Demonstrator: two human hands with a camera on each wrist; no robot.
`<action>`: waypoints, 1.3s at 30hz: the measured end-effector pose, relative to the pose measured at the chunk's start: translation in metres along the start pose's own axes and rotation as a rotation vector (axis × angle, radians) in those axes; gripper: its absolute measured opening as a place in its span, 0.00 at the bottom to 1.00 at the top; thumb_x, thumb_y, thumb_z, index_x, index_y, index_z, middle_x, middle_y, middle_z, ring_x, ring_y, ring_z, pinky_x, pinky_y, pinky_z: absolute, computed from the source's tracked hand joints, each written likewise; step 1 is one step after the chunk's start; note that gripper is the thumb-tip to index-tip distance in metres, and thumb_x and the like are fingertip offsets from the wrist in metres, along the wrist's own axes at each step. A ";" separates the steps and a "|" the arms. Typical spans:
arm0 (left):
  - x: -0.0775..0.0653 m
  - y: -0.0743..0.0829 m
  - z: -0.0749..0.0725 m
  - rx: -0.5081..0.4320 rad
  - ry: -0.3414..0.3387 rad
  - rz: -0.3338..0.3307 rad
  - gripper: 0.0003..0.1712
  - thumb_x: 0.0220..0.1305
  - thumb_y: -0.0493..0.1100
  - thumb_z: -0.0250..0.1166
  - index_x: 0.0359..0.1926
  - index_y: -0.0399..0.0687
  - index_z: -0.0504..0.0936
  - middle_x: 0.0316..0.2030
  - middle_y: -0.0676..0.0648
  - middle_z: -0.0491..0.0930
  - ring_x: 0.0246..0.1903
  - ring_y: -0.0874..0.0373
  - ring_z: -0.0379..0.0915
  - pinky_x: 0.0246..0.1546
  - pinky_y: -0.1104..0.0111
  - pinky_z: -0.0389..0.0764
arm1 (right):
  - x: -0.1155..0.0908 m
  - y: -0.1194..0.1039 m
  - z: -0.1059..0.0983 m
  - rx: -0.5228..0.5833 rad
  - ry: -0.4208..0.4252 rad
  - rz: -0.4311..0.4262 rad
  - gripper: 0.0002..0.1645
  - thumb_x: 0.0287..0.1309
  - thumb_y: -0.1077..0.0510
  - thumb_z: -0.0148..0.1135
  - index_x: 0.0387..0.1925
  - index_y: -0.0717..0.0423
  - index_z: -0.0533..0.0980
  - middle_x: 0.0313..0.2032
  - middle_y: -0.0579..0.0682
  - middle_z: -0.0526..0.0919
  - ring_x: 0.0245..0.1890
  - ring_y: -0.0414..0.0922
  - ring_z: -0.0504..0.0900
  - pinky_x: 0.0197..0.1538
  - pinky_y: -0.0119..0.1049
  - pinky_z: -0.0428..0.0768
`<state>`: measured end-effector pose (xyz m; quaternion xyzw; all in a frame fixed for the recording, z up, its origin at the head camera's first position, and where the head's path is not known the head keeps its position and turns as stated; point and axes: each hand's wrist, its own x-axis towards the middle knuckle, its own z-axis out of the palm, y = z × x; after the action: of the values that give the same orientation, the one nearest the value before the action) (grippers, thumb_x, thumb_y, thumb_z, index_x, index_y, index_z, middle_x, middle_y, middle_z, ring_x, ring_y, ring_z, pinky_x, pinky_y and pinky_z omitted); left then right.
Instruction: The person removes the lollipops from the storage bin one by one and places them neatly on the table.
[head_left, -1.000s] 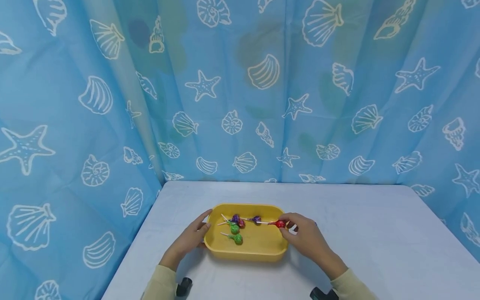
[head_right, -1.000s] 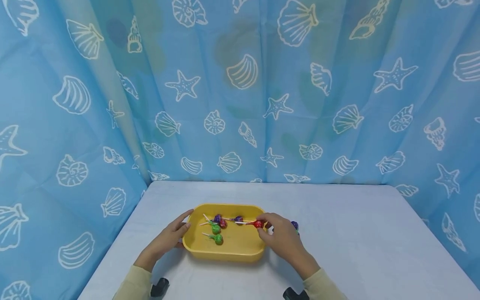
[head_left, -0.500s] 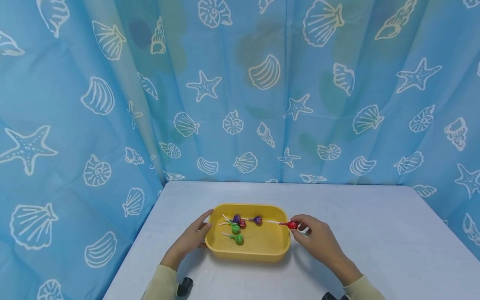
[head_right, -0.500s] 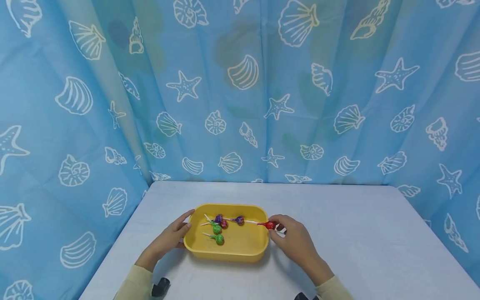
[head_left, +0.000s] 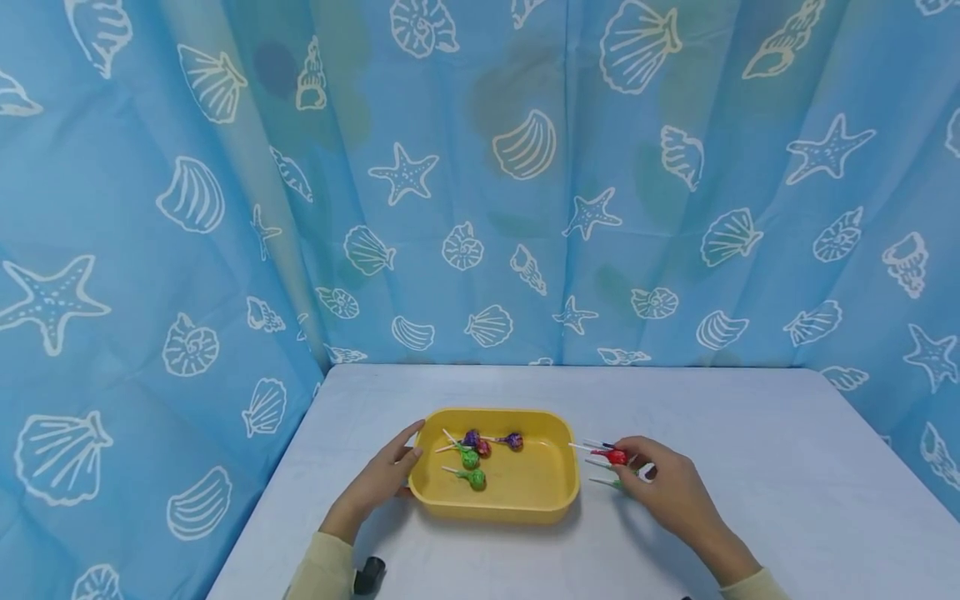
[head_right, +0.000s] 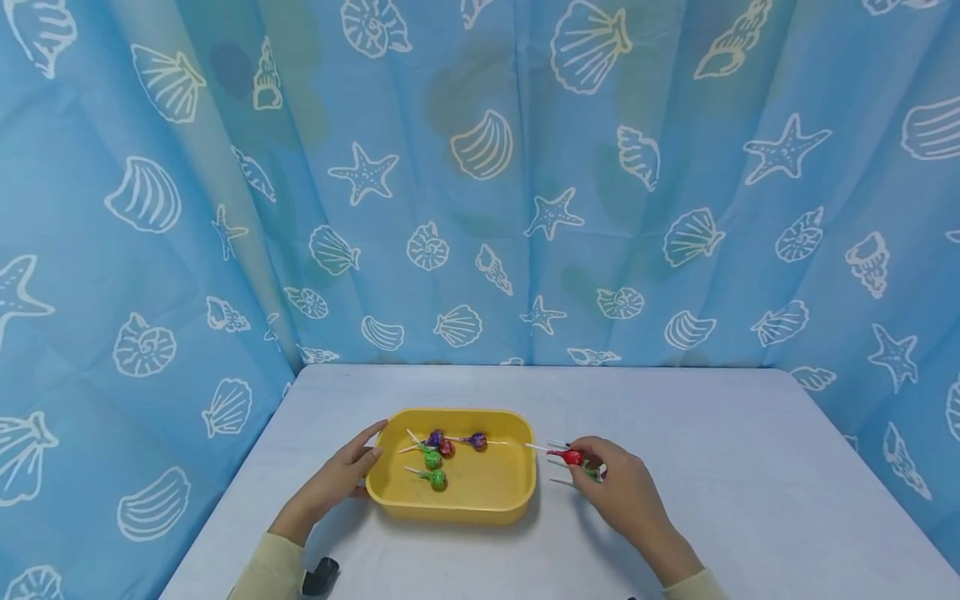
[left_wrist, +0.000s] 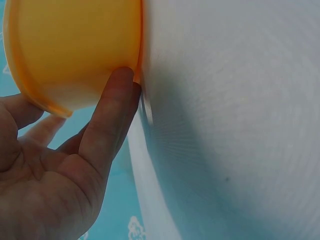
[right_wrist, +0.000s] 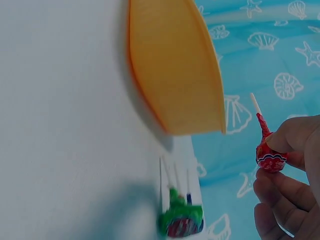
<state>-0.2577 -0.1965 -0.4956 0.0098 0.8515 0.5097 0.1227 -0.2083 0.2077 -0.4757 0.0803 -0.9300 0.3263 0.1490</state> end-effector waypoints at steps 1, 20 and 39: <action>0.000 0.000 0.000 0.001 0.001 -0.001 0.31 0.80 0.47 0.52 0.79 0.57 0.58 0.64 0.32 0.71 0.45 0.51 0.79 0.39 0.59 0.87 | -0.001 0.003 0.000 -0.013 -0.007 0.011 0.16 0.58 0.59 0.73 0.48 0.54 0.83 0.40 0.44 0.86 0.38 0.43 0.81 0.40 0.41 0.82; 0.000 -0.002 -0.001 -0.001 0.005 0.004 0.32 0.79 0.47 0.53 0.79 0.58 0.59 0.63 0.32 0.72 0.44 0.51 0.78 0.40 0.59 0.87 | -0.020 0.033 -0.005 -0.099 -0.148 0.089 0.15 0.55 0.60 0.73 0.45 0.54 0.83 0.37 0.45 0.87 0.36 0.43 0.81 0.39 0.45 0.82; 0.000 -0.002 -0.001 -0.004 -0.003 0.010 0.32 0.79 0.47 0.53 0.79 0.58 0.58 0.64 0.32 0.71 0.45 0.51 0.78 0.41 0.59 0.87 | -0.026 0.042 0.007 -0.167 -0.262 0.144 0.13 0.54 0.59 0.75 0.42 0.49 0.83 0.31 0.42 0.84 0.31 0.42 0.81 0.39 0.48 0.84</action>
<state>-0.2579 -0.1979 -0.4973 0.0147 0.8503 0.5119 0.1213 -0.1962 0.2370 -0.5142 0.0426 -0.9687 0.2445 0.0090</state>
